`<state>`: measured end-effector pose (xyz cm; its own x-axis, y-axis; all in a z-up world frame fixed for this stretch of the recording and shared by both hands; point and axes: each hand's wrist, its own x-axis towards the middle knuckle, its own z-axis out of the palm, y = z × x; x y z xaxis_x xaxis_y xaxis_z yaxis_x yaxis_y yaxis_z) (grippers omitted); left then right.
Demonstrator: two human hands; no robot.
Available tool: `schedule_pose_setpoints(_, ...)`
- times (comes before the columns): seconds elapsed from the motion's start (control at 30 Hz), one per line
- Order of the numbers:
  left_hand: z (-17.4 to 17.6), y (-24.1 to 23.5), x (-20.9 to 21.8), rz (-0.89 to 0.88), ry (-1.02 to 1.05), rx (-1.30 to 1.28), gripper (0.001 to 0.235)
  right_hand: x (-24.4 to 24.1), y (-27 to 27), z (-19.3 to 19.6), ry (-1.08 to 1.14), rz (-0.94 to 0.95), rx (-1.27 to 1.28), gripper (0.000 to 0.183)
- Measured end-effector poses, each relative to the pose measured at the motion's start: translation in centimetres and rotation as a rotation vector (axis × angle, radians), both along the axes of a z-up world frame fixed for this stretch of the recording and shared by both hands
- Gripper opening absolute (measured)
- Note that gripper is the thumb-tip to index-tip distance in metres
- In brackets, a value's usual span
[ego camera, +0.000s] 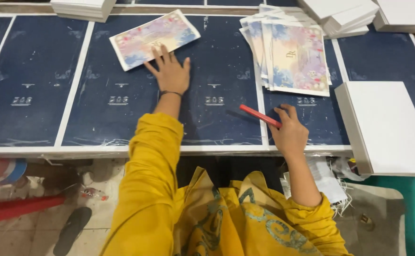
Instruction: The person inserts a stack of white paper into a decorative book cover, folds the cover over the pages, and presses the spine with a red tool. They repeat this process for multiple books, stacking the finished items on the table.
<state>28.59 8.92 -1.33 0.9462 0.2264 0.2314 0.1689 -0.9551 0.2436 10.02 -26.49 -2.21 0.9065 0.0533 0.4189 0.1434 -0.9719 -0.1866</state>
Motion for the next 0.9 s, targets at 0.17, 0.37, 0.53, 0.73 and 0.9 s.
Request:
schedule_pose_setpoints(0.17,-1.3,1.7,-0.7,-0.073,-0.146,-0.014,0.071,-0.6,0.4,0.2,-0.020,-0.049,0.060,0.040)
schedule_pose_setpoints(0.37,7.0,2.0,-7.3,-0.438,-0.534,-0.384,0.043,-0.6,-0.4,-0.1,-0.261,0.053,0.477,0.021)
schedule_pose_setpoints(0.53,13.1,0.3,-15.4,-0.582,-0.693,-0.918,0.037,-5.0,3.4,4.6,0.038,0.104,1.124,0.021)
schedule_pose_setpoints(0.73,8.0,-3.6,-18.3,-0.189,-0.457,-1.587,0.038,-7.7,6.0,2.2,0.171,0.221,1.595,0.013)
schedule_pose_setpoints(0.9,5.8,-4.5,-21.1,-0.378,-0.264,-0.672,0.034,-8.0,5.6,1.0,0.401,0.166,1.815,0.011)
